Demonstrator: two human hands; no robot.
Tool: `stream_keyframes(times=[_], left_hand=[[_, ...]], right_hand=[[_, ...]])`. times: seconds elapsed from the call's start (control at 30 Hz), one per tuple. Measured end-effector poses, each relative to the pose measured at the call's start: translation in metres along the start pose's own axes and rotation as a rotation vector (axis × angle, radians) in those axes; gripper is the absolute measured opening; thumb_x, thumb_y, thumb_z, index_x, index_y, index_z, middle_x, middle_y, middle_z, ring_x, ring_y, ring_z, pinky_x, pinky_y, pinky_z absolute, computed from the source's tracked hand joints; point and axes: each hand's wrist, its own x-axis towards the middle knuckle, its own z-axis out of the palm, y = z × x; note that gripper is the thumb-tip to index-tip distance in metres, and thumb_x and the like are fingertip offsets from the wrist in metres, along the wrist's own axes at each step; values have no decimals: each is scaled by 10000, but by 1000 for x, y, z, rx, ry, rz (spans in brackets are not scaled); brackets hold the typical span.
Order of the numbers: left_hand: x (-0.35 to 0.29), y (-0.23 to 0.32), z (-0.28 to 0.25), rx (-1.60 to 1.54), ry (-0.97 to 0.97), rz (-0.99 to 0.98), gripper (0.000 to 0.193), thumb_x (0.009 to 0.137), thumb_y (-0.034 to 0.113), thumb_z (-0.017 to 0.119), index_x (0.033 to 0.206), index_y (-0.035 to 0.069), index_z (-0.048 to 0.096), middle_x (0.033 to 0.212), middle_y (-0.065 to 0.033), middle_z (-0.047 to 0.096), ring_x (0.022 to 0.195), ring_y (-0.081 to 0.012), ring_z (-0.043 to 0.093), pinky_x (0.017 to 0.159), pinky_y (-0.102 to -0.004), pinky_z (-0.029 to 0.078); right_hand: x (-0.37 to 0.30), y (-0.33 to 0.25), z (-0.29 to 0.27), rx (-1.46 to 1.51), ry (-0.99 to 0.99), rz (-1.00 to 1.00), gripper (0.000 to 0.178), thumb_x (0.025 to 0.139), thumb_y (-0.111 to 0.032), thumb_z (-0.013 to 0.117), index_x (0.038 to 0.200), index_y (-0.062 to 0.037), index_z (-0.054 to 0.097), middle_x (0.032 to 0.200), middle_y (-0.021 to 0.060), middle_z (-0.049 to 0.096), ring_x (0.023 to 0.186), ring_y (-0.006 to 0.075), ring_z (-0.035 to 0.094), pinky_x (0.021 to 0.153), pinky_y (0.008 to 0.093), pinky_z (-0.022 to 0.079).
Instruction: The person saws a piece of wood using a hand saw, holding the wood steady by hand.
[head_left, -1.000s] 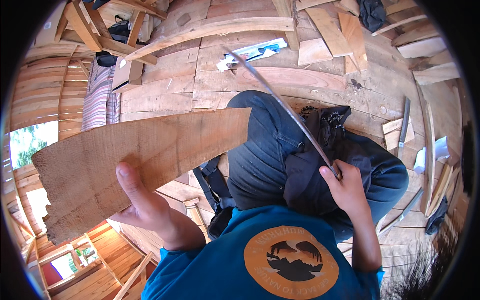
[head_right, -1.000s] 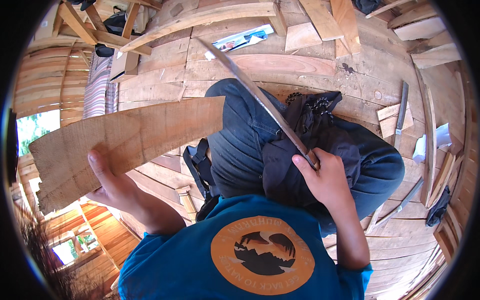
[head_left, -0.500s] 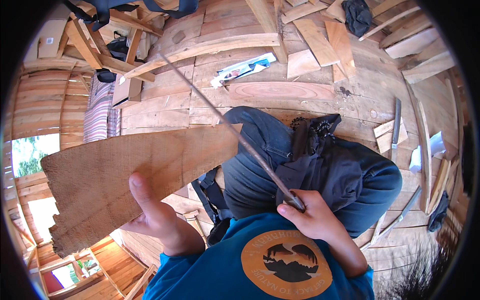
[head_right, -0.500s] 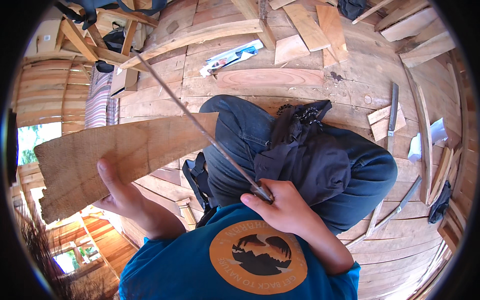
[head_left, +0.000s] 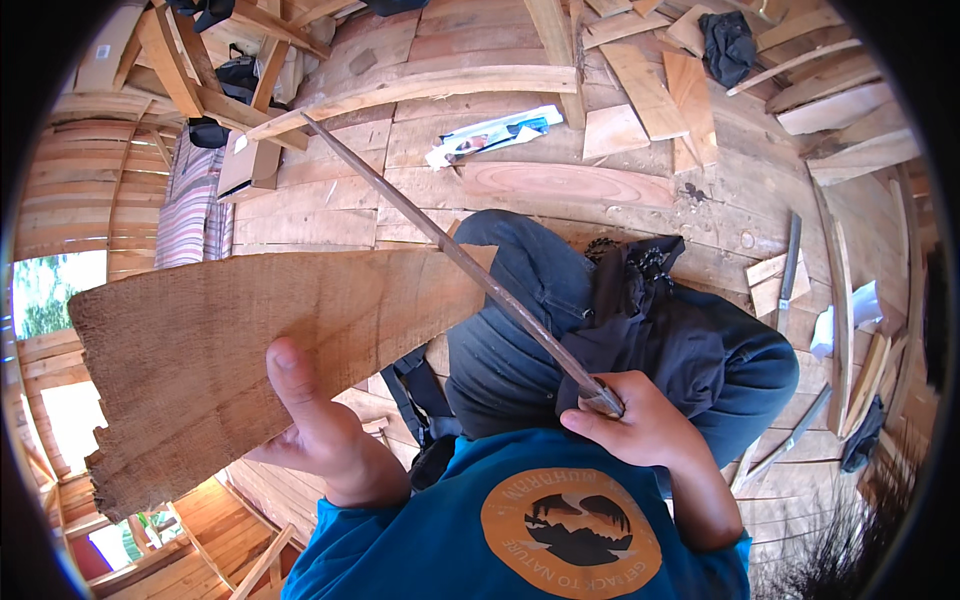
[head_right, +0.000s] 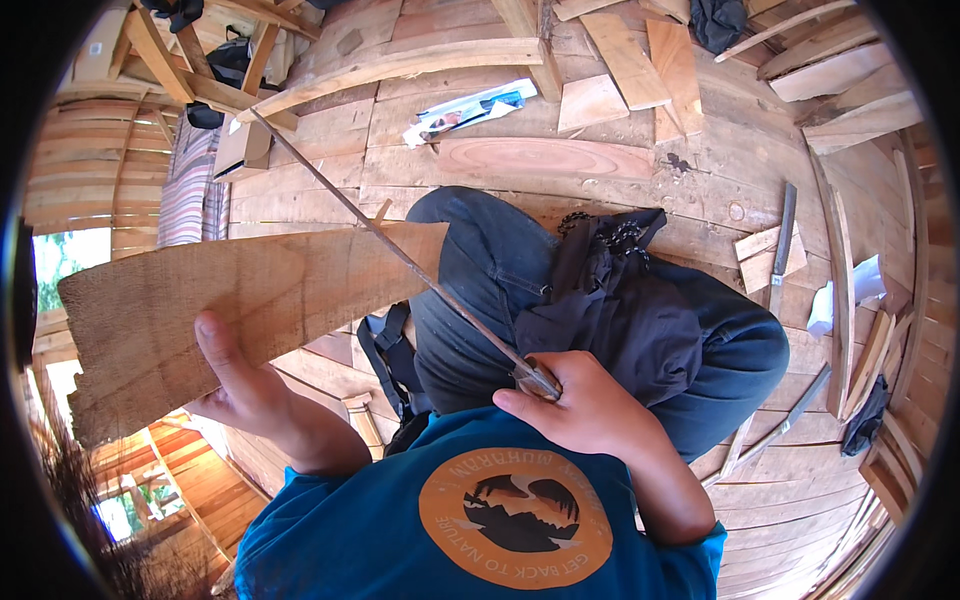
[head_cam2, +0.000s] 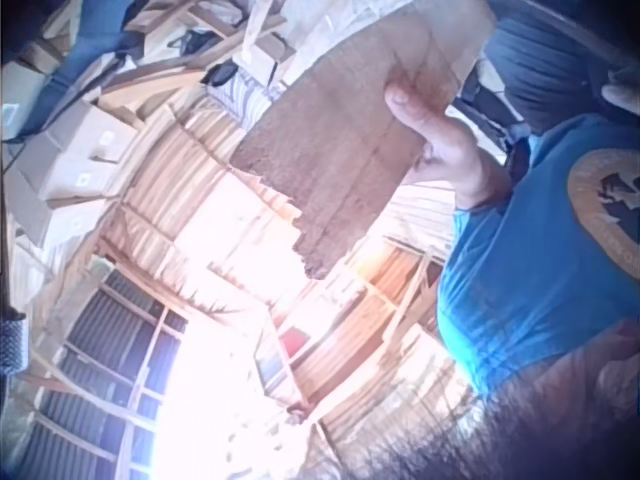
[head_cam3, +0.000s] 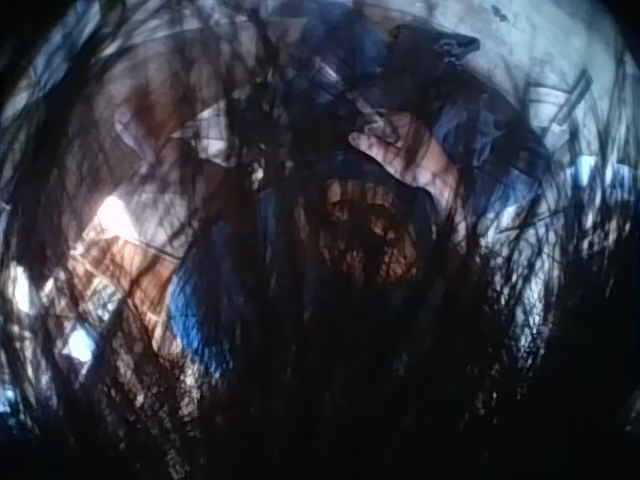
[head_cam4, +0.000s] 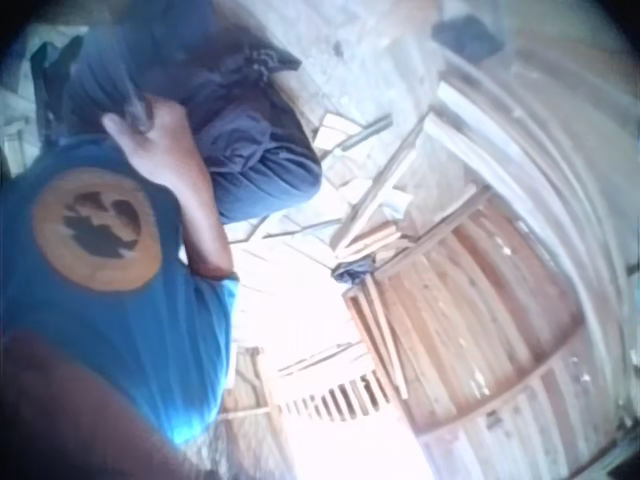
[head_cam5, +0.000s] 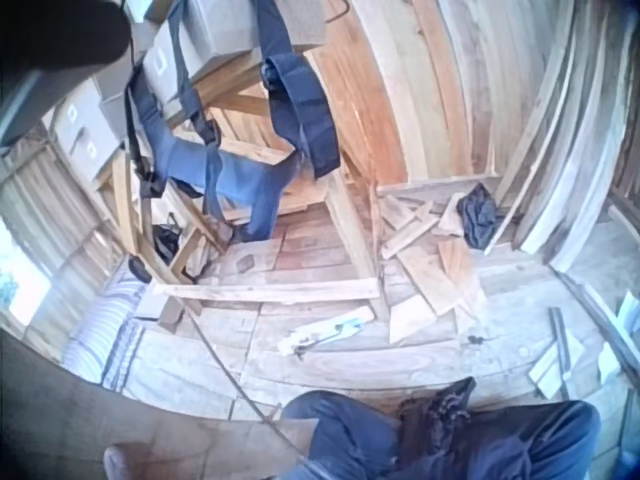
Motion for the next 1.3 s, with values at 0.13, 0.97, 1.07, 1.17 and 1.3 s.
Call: stream_keyframes(times=[0.13,0.97,1.07,1.17,1.3], left_hand=[[-8,7,6,8,-31,-19,672,855,71,712,1405,-39,342,1272,-188,535,1113,-277,572,966,-406,518],[31,-5,3,95,-123,-38,584,863,87,718,1337,-83,422,1222,-217,575,1056,-285,605,944,-388,526],[14,-1,19,73,-115,-7,582,861,122,724,1322,-78,428,1215,-200,584,1053,-254,610,943,-373,521],[10,1,21,46,-149,79,594,865,119,711,1335,-81,409,1228,-195,580,1065,-253,606,943,-370,512],[9,-4,9,23,-162,92,610,869,113,709,1356,-83,398,1257,-192,568,1081,-249,598,935,-359,515]], right_hand=[[5,-4,-10,-163,71,57,286,869,-197,659,714,20,556,549,110,473,514,187,406,523,374,383],[-49,42,-40,-39,619,117,368,856,-239,714,679,1,498,536,96,443,507,159,413,504,341,369],[-57,36,-27,91,534,78,428,918,-325,657,685,-12,480,536,55,386,529,111,366,493,319,350],[-44,32,-16,287,341,-16,443,946,-362,608,697,-15,487,536,46,391,528,116,357,491,321,345],[-12,13,-6,280,99,-89,523,984,-451,500,729,6,522,535,75,406,518,162,391,506,354,361]])
